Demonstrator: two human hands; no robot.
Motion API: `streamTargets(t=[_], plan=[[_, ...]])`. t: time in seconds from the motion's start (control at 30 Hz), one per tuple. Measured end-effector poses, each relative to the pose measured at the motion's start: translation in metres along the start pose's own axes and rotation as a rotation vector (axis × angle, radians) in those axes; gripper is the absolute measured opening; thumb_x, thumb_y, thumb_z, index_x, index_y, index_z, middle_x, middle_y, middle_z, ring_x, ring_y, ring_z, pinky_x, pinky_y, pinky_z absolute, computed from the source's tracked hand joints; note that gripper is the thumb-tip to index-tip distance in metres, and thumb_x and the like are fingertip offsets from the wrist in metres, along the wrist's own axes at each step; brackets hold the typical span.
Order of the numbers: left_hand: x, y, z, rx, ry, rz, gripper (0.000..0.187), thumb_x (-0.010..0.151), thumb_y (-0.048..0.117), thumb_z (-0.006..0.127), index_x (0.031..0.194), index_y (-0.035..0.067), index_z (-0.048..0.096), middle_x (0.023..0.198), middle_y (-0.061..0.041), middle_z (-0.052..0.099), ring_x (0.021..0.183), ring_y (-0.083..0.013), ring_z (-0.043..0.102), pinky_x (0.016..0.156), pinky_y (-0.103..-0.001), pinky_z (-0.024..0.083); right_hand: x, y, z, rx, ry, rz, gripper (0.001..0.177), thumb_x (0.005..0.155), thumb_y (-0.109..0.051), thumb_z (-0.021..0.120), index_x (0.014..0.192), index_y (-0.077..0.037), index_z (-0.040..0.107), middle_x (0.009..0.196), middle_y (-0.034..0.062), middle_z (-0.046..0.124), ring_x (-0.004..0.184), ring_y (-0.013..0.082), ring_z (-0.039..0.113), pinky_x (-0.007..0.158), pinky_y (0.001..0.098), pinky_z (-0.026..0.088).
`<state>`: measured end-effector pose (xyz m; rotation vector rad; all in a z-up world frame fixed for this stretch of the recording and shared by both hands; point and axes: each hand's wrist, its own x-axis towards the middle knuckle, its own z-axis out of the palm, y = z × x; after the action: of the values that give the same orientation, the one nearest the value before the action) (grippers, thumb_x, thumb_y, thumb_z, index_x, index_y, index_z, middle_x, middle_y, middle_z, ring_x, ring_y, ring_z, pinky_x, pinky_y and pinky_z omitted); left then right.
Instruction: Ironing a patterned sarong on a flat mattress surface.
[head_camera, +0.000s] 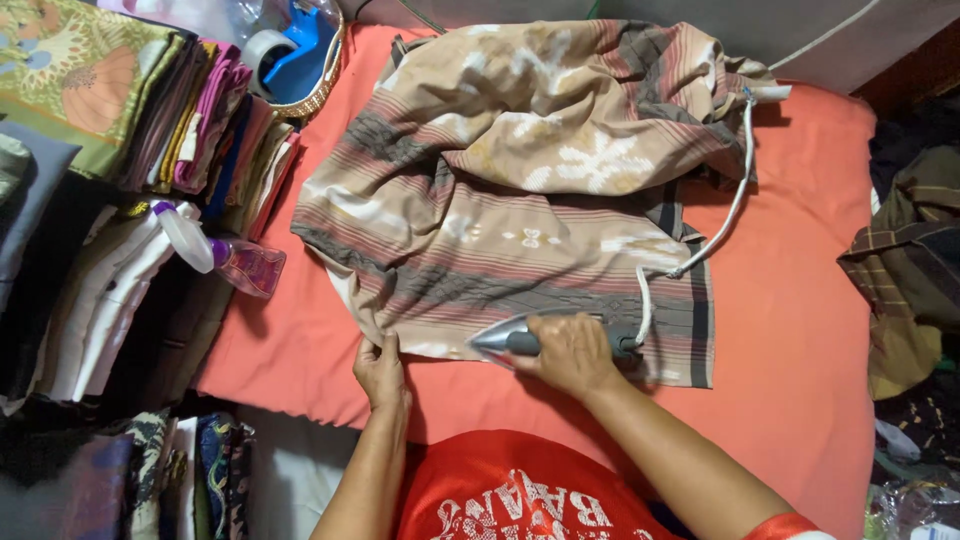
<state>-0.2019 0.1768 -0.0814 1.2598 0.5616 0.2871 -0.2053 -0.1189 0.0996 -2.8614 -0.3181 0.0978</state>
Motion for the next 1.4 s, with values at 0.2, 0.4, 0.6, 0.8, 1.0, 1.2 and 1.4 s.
streamTargets(t=[0.2, 0.4, 0.6, 0.8, 1.0, 1.2, 1.4], plan=[[0.014, 0.06, 0.022, 0.027, 0.071, -0.014, 0.009, 0.096, 0.007, 0.068, 0.105, 0.003, 0.066, 0.093, 0.003, 0.066, 0.082, -0.0032, 0.058, 0.074, -0.021, 0.048, 0.038, -0.026, -0.017, -0.015, -0.03, 0.001, 0.055, 0.076, -0.064, 0.077, 0.09, -0.011, 0.075, 0.067, 0.0119, 0.073, 0.056, 0.0268, 0.071, 0.056, 0.0444, 0.057], [0.049, -0.004, -0.023, 0.03, 0.068, 0.102, 0.008, 0.093, -0.003, 0.063, 0.099, 0.001, 0.06, 0.088, 0.001, 0.058, 0.075, -0.006, 0.05, 0.067, -0.023, 0.042, 0.036, -0.047, 0.009, -0.014, -0.013, 0.082, 0.058, 0.078, -0.067, 0.074, 0.086, -0.01, 0.075, 0.064, 0.0105, 0.072, 0.052, 0.0236, 0.069, 0.052, 0.0427, 0.057], [0.05, 0.034, -0.007, -0.126, -0.054, -0.069, 0.01, 0.093, 0.003, 0.06, 0.101, -0.001, 0.061, 0.095, -0.004, 0.065, 0.083, -0.0106, 0.059, 0.072, -0.025, 0.048, 0.055, -0.051, 0.005, -0.051, -0.063, 0.03, 0.062, 0.083, -0.07, 0.069, 0.093, -0.008, 0.075, 0.062, 0.0098, 0.072, 0.05, 0.0218, 0.069, 0.053, 0.0425, 0.058], [0.054, 0.099, 0.06, 0.006, -0.085, -0.445, 0.044, 0.092, 0.012, 0.072, 0.131, -0.003, 0.058, 0.118, -0.01, 0.07, 0.108, -0.0196, 0.067, 0.094, -0.032, 0.054, 0.072, -0.021, -0.004, -0.075, -0.003, 0.222, 0.062, 0.081, -0.071, 0.069, 0.096, -0.01, 0.076, 0.065, 0.0125, 0.072, 0.054, 0.0246, 0.069, 0.051, 0.0445, 0.057], [0.086, 0.031, 0.047, -0.019, 0.0, -0.167, 0.047, 0.092, 0.005, 0.069, 0.137, 0.0, 0.056, 0.127, -0.009, 0.067, 0.111, -0.0185, 0.064, 0.094, -0.032, 0.052, 0.029, 0.031, -0.019, -0.156, 0.043, 0.285, 0.067, 0.082, -0.077, 0.063, 0.102, -0.015, 0.077, 0.065, 0.0095, 0.073, 0.049, 0.0221, 0.068, 0.048, 0.0411, 0.054], [0.079, 0.044, 0.037, -0.21, 0.09, -0.178, 0.04, 0.095, 0.006, 0.064, 0.134, 0.002, 0.058, 0.127, -0.009, 0.066, 0.113, -0.0203, 0.065, 0.098, -0.034, 0.055, 0.03, 0.176, -0.036, -0.273, 0.08, 0.75, 0.068, 0.083, -0.081, 0.064, 0.102, -0.017, 0.079, 0.07, 0.0103, 0.072, 0.06, 0.0258, 0.067, 0.056, 0.0435, 0.049], [0.073, 0.061, 0.048, -0.218, 0.142, -0.237, 0.037, 0.096, 0.008, 0.062, 0.133, 0.003, 0.058, 0.128, -0.009, 0.065, 0.114, -0.0213, 0.065, 0.099, -0.036, 0.055, 0.022, 0.14, -0.041, -0.215, -0.094, 0.692, 0.071, 0.078, -0.078, 0.064, 0.114, -0.018, 0.078, 0.064, 0.0139, 0.072, 0.053, 0.0258, 0.069, 0.048, 0.0457, 0.053]])
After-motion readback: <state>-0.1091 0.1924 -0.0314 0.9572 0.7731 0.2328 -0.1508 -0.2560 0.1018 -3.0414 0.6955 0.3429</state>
